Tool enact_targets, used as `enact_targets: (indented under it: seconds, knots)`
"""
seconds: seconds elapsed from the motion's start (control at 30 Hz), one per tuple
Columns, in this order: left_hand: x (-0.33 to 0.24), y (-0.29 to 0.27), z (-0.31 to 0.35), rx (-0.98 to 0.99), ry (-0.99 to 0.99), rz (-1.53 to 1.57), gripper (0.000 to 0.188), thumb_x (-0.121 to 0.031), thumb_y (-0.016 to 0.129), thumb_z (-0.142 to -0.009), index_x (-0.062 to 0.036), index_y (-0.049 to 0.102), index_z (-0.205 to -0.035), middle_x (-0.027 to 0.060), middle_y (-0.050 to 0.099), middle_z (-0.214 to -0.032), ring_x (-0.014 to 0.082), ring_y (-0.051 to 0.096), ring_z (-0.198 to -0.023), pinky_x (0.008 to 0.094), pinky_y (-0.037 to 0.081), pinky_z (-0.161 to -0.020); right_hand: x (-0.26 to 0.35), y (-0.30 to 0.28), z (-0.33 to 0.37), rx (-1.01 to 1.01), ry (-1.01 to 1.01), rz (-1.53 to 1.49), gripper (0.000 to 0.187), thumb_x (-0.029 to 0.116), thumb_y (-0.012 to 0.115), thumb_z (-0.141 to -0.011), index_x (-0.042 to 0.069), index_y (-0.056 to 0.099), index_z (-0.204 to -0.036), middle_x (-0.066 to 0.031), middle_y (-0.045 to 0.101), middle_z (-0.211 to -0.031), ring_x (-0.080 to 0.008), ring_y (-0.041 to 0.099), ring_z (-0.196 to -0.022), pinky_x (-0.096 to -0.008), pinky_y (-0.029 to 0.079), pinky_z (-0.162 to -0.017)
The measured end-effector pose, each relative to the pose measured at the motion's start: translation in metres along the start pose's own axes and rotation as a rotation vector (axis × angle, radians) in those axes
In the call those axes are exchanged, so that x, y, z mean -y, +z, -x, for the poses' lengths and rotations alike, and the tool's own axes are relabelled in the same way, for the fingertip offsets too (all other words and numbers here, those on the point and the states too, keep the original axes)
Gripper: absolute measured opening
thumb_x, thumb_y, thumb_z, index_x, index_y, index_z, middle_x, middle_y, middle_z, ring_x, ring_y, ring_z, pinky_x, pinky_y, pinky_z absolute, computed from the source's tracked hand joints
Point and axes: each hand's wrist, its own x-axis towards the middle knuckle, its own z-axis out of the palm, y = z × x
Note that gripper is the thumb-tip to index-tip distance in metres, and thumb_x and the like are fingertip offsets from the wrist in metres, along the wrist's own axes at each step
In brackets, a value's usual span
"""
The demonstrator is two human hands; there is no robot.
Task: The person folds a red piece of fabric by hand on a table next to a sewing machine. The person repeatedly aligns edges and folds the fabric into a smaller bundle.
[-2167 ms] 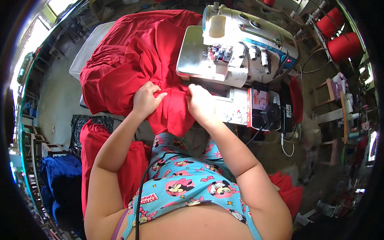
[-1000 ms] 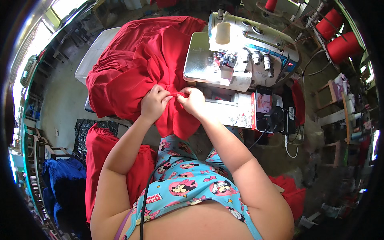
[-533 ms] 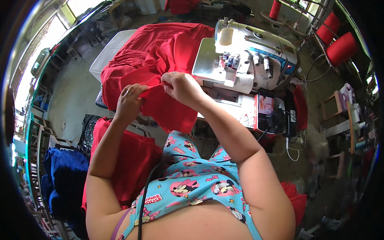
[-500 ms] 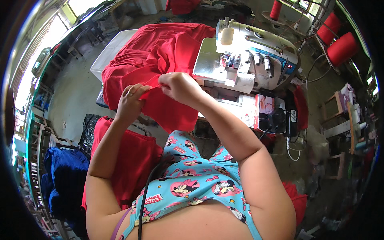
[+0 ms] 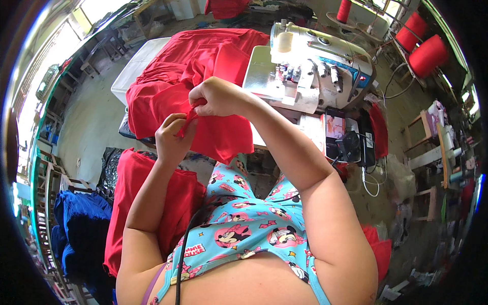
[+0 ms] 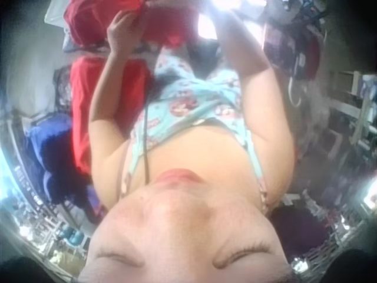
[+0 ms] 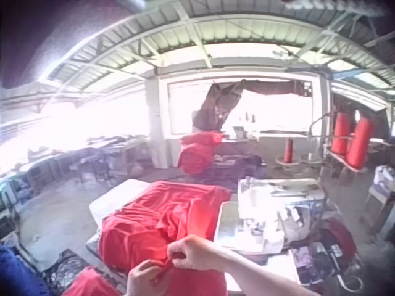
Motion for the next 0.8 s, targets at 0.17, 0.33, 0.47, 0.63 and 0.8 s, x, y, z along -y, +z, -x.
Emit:
enact_targets:
  seconds: [0.17,0.33,0.47,0.63,0.8]
  knots:
    - [0.009,0.007,0.004,-0.107,0.009,0.104,0.013,-0.003,0.071,-0.074,0.0007,0.059,-0.071,0.0109,0.063,-0.079,0.0205,0.061,-0.061,0.0268,0.048,-0.054,-0.003,-0.001,0.002,-0.005,0.005,-0.017,0.016,0.013,0.068,-0.074,0.002,0.065,-0.086,-0.0128,0.063,-0.071,-0.0228,0.061,-0.065,-0.0334,0.047,-0.063]
    - [0.023,0.011,0.002,-0.057,-0.089,0.247,0.019,0.001,0.070,-0.072,-0.0006,0.053,-0.065,0.0060,0.059,-0.074,0.0098,0.052,-0.057,0.0234,0.041,-0.050,-0.001,0.001,0.005,-0.020,0.034,-0.005,0.016,0.013,0.068,-0.074,0.002,0.064,-0.085,-0.0125,0.062,-0.070,-0.0221,0.061,-0.065,-0.0329,0.047,-0.063]
    - [0.046,0.020,0.002,0.010,-0.176,0.428,0.024,0.002,0.068,-0.075,-0.0030,0.049,-0.062,0.0005,0.057,-0.074,0.0027,0.047,-0.058,0.0210,0.037,-0.050,-0.002,0.009,0.006,-0.069,0.049,0.051,0.017,0.012,0.068,-0.075,0.003,0.064,-0.088,-0.0127,0.062,-0.069,-0.0221,0.062,-0.066,-0.0336,0.048,-0.064]
    - [0.045,0.033,-0.005,0.068,-0.456,0.715,0.010,-0.004,0.066,-0.084,-0.0025,0.060,-0.076,-0.0036,0.056,-0.077,-0.0009,0.043,-0.059,0.0167,0.036,-0.051,-0.018,0.016,0.010,-0.141,0.153,0.165,0.018,0.015,0.067,-0.076,0.005,0.063,-0.090,-0.0154,0.063,-0.072,-0.0305,0.064,-0.070,-0.0380,0.050,-0.065]
    - [0.075,0.037,0.006,0.172,-0.580,0.678,0.015,-0.014,0.065,-0.088,-0.0045,0.063,-0.099,-0.0039,0.055,-0.076,-0.0001,0.045,-0.059,0.0160,0.036,-0.053,-0.010,0.020,0.015,-0.233,0.178,0.204,0.018,0.017,0.065,-0.077,0.005,0.062,-0.090,-0.0181,0.064,-0.074,-0.0349,0.064,-0.073,-0.0405,0.051,-0.067]
